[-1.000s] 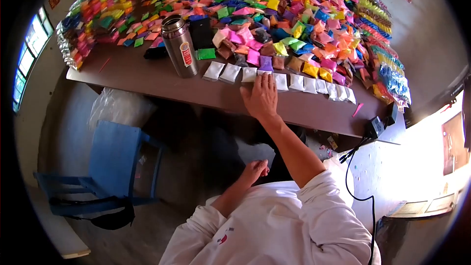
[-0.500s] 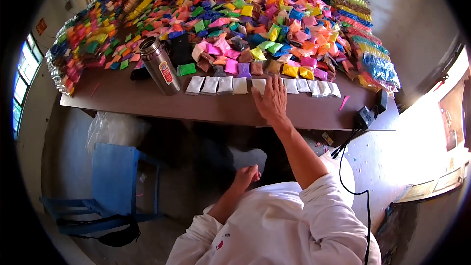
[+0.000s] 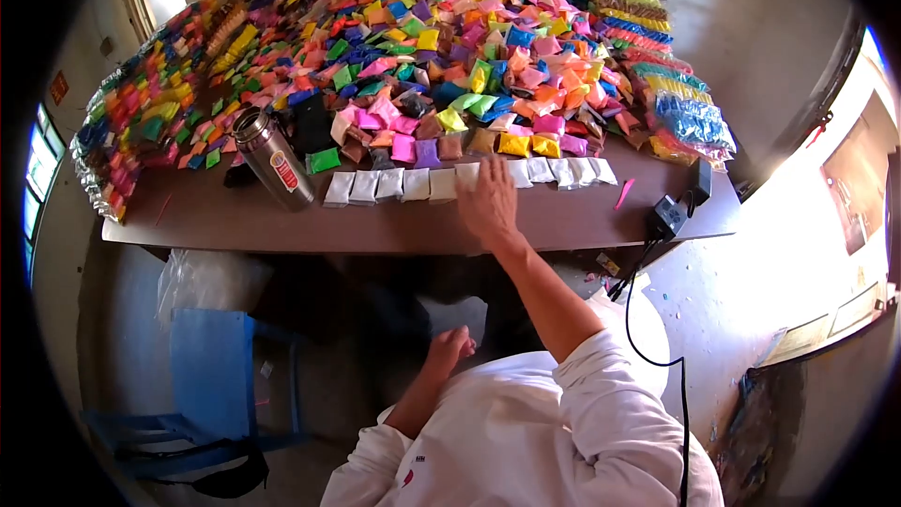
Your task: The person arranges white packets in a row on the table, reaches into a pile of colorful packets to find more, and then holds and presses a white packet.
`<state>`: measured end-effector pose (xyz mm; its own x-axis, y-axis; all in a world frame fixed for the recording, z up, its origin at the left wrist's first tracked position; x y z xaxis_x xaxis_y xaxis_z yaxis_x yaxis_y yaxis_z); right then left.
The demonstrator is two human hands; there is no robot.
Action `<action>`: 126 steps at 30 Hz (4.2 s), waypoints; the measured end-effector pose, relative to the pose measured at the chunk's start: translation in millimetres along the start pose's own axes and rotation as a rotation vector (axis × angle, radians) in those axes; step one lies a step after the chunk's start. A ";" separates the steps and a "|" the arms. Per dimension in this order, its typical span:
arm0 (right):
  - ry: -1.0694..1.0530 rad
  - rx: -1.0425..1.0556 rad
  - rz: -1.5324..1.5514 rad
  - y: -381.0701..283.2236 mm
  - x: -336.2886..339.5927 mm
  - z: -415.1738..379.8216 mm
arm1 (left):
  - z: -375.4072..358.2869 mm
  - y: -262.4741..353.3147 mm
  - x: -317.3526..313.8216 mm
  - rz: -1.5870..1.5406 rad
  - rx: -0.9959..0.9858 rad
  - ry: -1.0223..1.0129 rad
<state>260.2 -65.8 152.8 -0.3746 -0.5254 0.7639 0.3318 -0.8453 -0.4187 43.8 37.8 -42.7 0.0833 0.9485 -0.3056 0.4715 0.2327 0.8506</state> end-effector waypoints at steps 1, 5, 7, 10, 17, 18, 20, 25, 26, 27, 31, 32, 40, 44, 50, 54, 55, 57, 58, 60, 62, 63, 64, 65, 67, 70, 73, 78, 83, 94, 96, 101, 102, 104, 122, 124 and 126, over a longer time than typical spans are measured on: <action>-0.015 -0.048 0.014 9.1 16.5 4.3 | 0.5 -0.5 1.0 0.033 -0.016 -0.014; 0.054 -0.146 -0.120 67.8 25.1 10.2 | 2.0 -3.4 1.3 0.108 -0.058 -0.033; 0.006 -0.124 -0.136 79.6 22.2 6.6 | 6.5 -9.1 1.9 0.130 -0.060 -0.035; -0.042 -0.066 -0.181 77.4 13.1 -1.2 | 7.0 -7.0 -1.1 0.152 -0.064 -0.037; -0.028 -0.086 -0.041 58.1 19.9 2.1 | 4.6 1.2 -1.0 0.206 -0.021 -0.015; -0.026 -0.087 -0.043 63.9 22.2 4.7 | 5.0 0.1 -0.7 0.206 -0.022 -0.018; 0.153 -0.092 -0.128 83.6 37.2 9.3 | 5.0 -4.5 0.9 0.111 -0.027 -0.021; 0.127 -0.258 -0.206 147.1 61.5 12.9 | 4.8 -7.6 0.5 0.089 -0.073 -0.039; 0.082 -0.228 -0.218 158.0 59.3 10.9 | 4.5 -5.6 -1.4 0.092 -0.081 -0.043; 0.035 -0.196 -0.229 153.9 60.8 9.8 | 6.7 -8.9 -0.3 0.086 -0.083 -0.038; 0.015 -0.205 -0.213 144.5 55.8 9.3 | 10.2 -14.1 2.5 0.043 -0.093 -0.083; 0.012 -0.198 -0.208 145.5 54.4 11.9 | 9.7 -13.5 1.9 0.048 -0.099 -0.102; 0.311 -0.134 -0.130 187.9 83.8 30.6 | 3.9 -10.2 5.2 -0.049 -0.101 -0.073; 0.104 -0.324 -0.195 237.2 79.1 20.5 | 6.4 -9.4 3.5 -0.007 -0.071 -0.077; 0.035 -0.270 -0.192 201.4 88.9 9.6 | 17.3 -15.6 2.1 0.103 -0.105 -0.110; 0.028 -0.258 -0.144 196.3 84.5 10.4 | 19.0 -11.3 2.0 0.171 -0.126 -0.084; -0.050 -0.300 -0.136 191.8 87.2 13.6 | 18.2 -10.2 1.5 0.171 -0.097 -0.087; -0.046 -0.296 -0.159 185.8 88.2 20.1 | 15.5 -6.2 2.4 0.165 -0.071 -0.084; -0.037 -0.302 -0.186 186.4 87.6 22.1 | 14.1 -2.9 1.6 0.173 -0.065 -0.090; 0.085 -0.225 -0.208 184.7 78.9 25.7 | 17.1 -3.6 2.1 0.177 -0.060 -0.092; 0.093 -0.114 -0.158 174.2 72.1 32.7 | 21.8 -12.1 4.8 0.112 -0.002 -0.085; 0.090 -0.108 -0.153 166.6 68.4 38.2 | 23.3 -15.0 6.4 0.109 -0.005 -0.077; 0.040 -0.125 -0.074 159.9 62.1 44.8 | 24.8 -16.8 6.8 0.109 -0.035 -0.093; -0.012 -0.142 0.006 152.6 55.5 51.1 | 27.8 -18.2 7.6 0.108 -0.064 -0.108; -0.038 -0.083 0.045 120.0 49.3 64.3 | 20.8 -3.3 4.9 0.027 -0.022 -0.079; -0.109 -0.024 0.105 114.2 25.6 83.5 | 17.2 0.1 9.9 -0.172 0.040 -0.022; -0.148 -0.008 0.008 78.3 20.9 102.3 | 22.1 6.4 28.9 -0.163 -0.045 0.032; -0.087 0.103 -0.009 60.9 10.7 125.4 | 36.0 35.7 54.2 0.282 -0.226 0.134; -0.160 0.144 0.114 47.8 6.6 144.0 | 20.9 147.9 95.1 1.200 -0.501 0.190; -0.233 0.340 0.165 -9.6 -41.3 198.0 | 38.0 99.4 106.3 1.711 -0.340 0.347; -0.267 0.366 0.201 -21.8 -60.7 209.2 | 43.3 95.9 108.5 1.700 -0.331 0.368; -0.196 0.537 0.147 -64.7 -103.0 238.9 | 37.6 113.3 108.5 1.651 -0.416 0.376; -0.159 0.608 0.158 -74.9 -109.5 243.5 | 35.5 118.4 110.5 1.653 -0.412 0.377; -0.206 0.612 0.192 -89.1 -123.6 250.8 | 30.3 128.1 118.5 1.479 -0.420 0.414; -0.171 0.459 -0.334 -50.1 -173.2 366.8 | 53.1 92.1 246.4 1.146 -0.394 0.676; -0.110 0.476 -0.444 -25.8 -160.9 375.7 | 47.7 99.2 248.2 1.201 -0.364 0.648; -0.101 0.513 -0.438 -2.8 -149.0 379.7 | 49.8 97.6 251.3 1.262 -0.341 0.623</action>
<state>643.8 51.5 226.6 -0.4931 -0.1126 0.8627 0.5459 -0.8122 0.2060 154.5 288.2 -57.8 -0.1528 0.4732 0.8676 0.1391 -0.8589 0.4930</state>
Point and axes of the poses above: each hand's wrist, its own z-axis towards the middle knuckle, its own x-axis out of the back of the hand, y = z × x, the point moved 4 cm from there along z, towards the middle knuckle, and after that the axes turned 5 degrees about -y, right-handed, at the moved point
